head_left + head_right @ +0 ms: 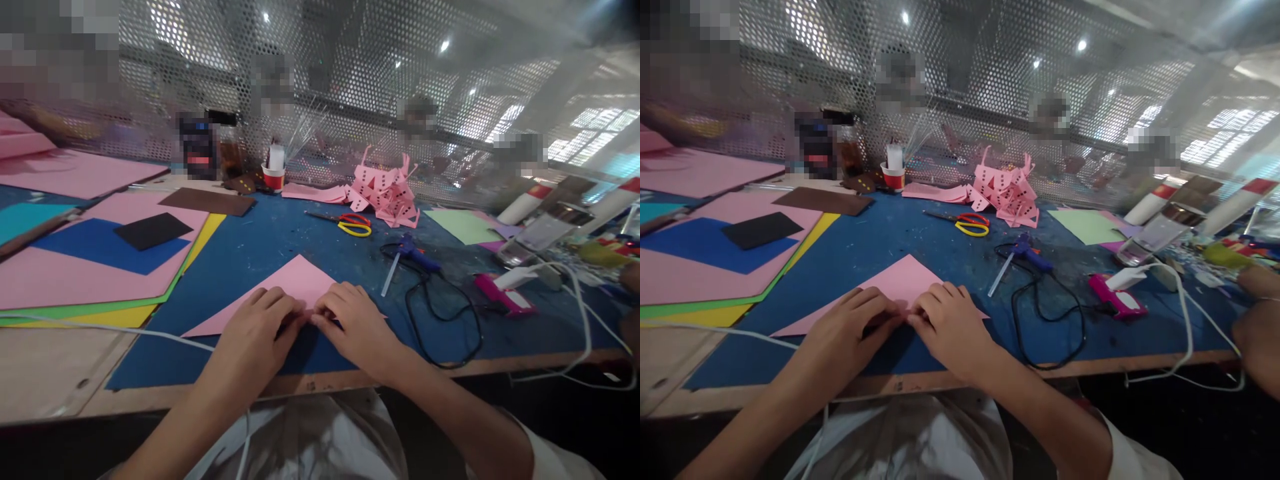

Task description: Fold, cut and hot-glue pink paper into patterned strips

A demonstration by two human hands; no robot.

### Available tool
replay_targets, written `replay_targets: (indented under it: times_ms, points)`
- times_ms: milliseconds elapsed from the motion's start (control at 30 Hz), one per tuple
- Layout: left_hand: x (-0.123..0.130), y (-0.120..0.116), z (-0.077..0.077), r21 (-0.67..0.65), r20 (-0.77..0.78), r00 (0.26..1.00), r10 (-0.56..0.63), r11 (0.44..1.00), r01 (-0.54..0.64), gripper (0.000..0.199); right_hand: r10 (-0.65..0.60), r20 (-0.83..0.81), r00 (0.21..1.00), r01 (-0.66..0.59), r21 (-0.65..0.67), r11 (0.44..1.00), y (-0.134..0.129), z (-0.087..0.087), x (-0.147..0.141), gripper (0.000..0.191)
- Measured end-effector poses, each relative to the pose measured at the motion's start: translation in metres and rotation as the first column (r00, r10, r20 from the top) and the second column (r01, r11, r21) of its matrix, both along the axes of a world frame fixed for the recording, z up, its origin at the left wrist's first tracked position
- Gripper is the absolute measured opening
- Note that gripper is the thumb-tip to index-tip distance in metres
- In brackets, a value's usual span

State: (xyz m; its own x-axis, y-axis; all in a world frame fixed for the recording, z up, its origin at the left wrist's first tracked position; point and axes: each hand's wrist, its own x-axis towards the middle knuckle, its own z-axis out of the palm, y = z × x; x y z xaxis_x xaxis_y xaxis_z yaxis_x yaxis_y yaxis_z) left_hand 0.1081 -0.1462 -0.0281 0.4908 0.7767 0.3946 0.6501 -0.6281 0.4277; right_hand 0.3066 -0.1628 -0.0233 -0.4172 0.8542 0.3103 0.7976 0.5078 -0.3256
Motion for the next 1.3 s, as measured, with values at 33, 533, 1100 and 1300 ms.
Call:
replay_targets:
  times_ms: [33, 533, 1100, 1300]
  points:
    - [0.0001, 0.0000, 0.0005, 0.006, 0.001, 1.000, -0.005, 1.000, 0.005, 0.020, 0.005, -0.004, 1.000, -0.005, -0.001, 1.000, 0.0000, 0.0003, 0.0001, 0.012]
    - [-0.0007, 0.0000, -0.0015, 0.041, -0.050, 0.999, -0.004, 0.999, 0.006, 0.014, -0.032, 0.009, 0.999, 0.032, 0.001, 1.000, -0.0011, 0.0004, -0.0021, 0.008]
    - [0.0009, -0.0004, -0.0014, 0.080, -0.092, 0.996, 0.007, 0.997, 0.000, 0.014, -0.042, 0.003, 0.999, 0.042, -0.011, 0.999, -0.0007, 0.0006, 0.0028, 0.012]
    - [0.0005, 0.0003, -0.0030, 0.057, -0.101, 0.995, 0.011, 0.998, -0.005, 0.013, -0.041, 0.028, 0.999, 0.041, -0.014, 0.999, -0.0013, 0.0008, 0.0030, 0.014]
